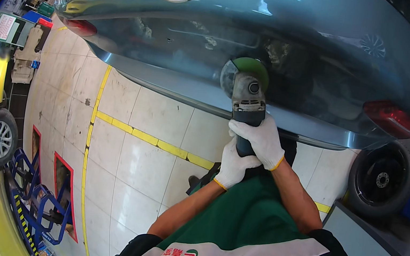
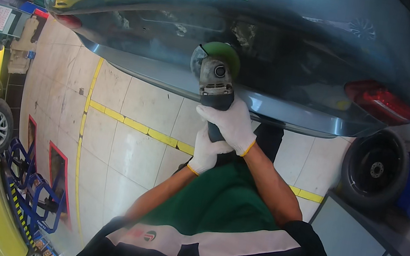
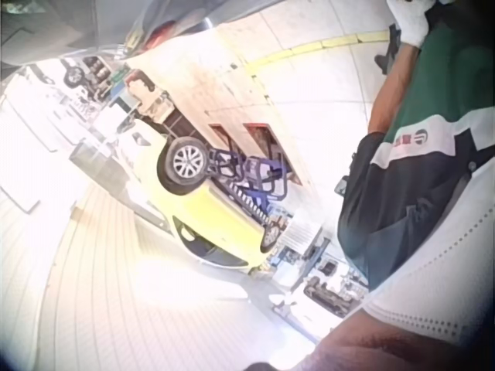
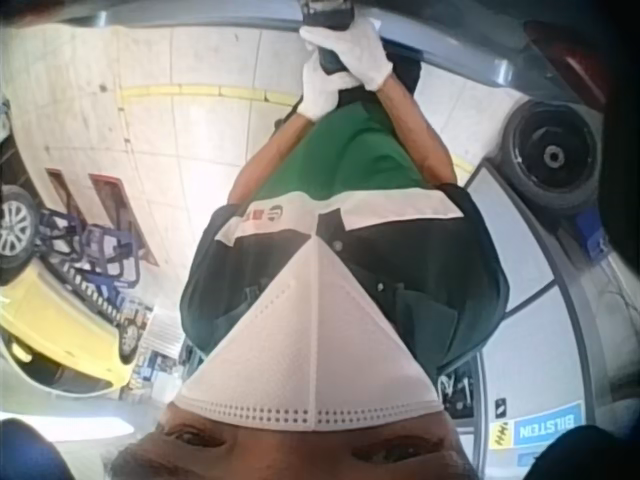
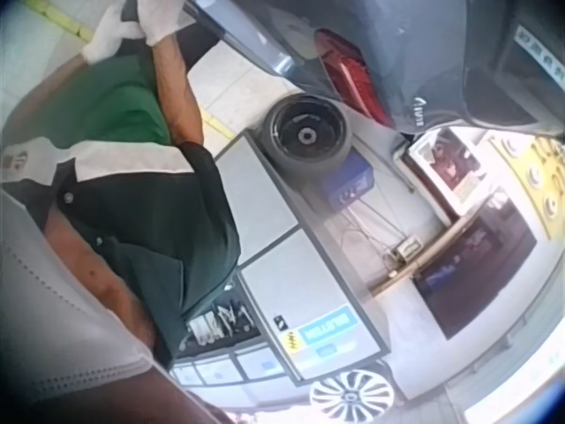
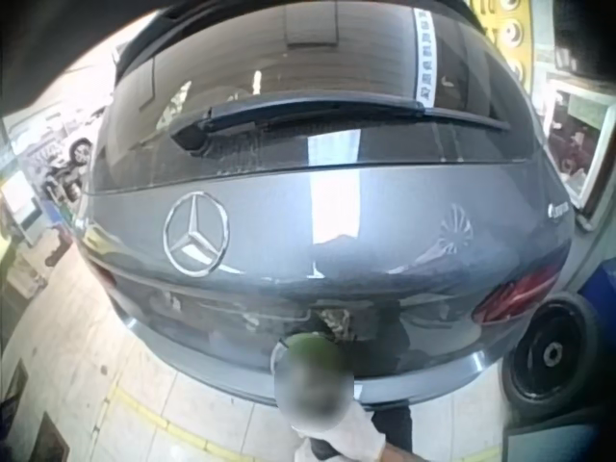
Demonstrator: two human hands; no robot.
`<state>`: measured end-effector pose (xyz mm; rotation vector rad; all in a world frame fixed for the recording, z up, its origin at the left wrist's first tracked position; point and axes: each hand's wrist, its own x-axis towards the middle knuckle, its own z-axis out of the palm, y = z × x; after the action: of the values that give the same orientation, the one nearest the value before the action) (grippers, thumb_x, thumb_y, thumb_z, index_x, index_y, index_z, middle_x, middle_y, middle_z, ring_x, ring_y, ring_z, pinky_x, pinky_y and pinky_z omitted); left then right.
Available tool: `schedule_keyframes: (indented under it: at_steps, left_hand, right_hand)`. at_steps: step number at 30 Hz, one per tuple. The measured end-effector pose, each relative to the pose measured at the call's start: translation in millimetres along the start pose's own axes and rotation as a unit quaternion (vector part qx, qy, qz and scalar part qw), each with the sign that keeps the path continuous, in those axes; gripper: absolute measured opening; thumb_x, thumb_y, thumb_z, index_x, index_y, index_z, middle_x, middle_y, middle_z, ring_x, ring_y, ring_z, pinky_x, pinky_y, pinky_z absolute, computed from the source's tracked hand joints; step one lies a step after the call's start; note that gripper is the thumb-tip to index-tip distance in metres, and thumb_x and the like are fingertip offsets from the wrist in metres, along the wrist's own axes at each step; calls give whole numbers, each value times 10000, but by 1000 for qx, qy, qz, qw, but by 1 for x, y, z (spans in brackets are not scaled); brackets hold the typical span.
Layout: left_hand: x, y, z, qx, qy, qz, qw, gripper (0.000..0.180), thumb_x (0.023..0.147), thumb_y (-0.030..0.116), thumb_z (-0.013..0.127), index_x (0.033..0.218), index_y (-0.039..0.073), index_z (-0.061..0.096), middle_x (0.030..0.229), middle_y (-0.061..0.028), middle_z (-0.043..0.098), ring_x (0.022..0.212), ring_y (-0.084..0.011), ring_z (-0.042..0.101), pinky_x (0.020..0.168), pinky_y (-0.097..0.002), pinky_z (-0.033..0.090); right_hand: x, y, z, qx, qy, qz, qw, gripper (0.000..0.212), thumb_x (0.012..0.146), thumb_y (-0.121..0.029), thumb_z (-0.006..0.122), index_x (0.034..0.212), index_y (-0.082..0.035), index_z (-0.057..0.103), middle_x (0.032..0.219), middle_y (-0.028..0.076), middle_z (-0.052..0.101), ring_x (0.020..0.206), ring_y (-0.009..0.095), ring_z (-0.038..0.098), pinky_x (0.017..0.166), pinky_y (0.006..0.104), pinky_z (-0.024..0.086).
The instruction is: The person uses an angle grinder to grind a damaged area on the rear bumper of a Mercedes-Benz. The person holds the tool with both hands and moves it across the surface, producing sparks. The task continues for the duration of the clip.
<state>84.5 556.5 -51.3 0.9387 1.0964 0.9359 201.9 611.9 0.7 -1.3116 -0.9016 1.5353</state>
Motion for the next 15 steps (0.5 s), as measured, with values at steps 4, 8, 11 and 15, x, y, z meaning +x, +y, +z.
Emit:
schedule_keyframes:
  at_steps: [4,8,11,15]
  left_hand:
    - [0,-1,0,26,1,-5,1000,585,686,164,884,1189,-23,652,1058,-98,751,1002,-204,716,906,-354,567]
    - [0,-7,-2,11,-2,-1,1000,583,689,170,891,1186,-22,654,1059,-97,751,1002,-204,716,905,-353,567]
    - [0,-3,-1,24,1,4,1000,576,691,162,893,1183,-19,656,1060,-94,752,1002,-201,716,904,-350,567]
    - [-1,-4,-1,-3,-2,-1,1000,567,693,144,892,1183,-17,658,1057,-91,753,995,-194,717,899,-347,570]
  right_hand:
    - [1,4,-1,-4,-3,-1,1000,205,860,-131,825,963,-15,691,832,57,714,752,138,676,719,312,562]
    - [0,5,0,-16,4,7,1000,206,863,-131,822,966,-20,682,842,58,714,754,139,676,718,311,561]
    - [-1,1,0,-6,7,5,1000,209,865,-131,821,973,-20,680,848,60,715,757,141,678,719,311,563]
    - [2,4,-3,5,-1,38,999,403,800,-180,892,1099,2,692,997,49,721,886,116,635,826,311,550]
